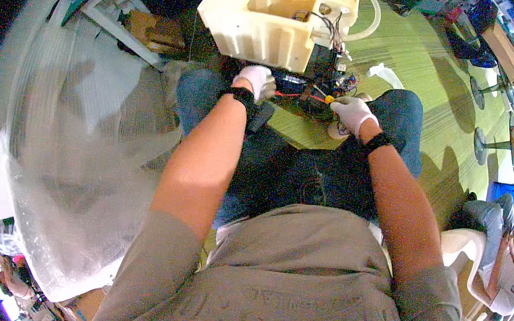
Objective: Using a screwdriver to repair or disassemble a mechanical unit housed in plastic.
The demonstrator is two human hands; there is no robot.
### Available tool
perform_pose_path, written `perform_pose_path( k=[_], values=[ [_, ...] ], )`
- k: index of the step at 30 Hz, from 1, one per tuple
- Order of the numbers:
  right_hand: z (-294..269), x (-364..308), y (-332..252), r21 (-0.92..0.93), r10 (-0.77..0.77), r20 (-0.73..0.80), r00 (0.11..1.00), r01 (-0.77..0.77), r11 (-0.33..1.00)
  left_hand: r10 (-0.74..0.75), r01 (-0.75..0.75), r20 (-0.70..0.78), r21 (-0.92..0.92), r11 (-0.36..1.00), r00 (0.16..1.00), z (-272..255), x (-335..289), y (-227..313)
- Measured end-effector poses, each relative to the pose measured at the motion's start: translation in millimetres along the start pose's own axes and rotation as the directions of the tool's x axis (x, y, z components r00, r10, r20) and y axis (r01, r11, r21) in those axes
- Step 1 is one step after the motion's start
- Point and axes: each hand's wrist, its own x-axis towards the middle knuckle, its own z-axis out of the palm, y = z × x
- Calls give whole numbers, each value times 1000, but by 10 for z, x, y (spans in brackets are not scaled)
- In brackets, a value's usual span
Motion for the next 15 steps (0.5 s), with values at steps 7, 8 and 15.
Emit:
perform_pose_path(
  k=[7,8,15],
  values=[
    [-71,21,-68,377,200,48,979,-203,904,-110,0,-124,-663,749,986,395,-284,44],
    [-79,16,-111,382,236,39,971,-233,894,-5,-53,-95,-600,798,995,335,-220,-76],
    [80,404,-91,405,193,3,981,-177,897,452,-349,-110,485,802,885,-730,416,-487]
  ],
)
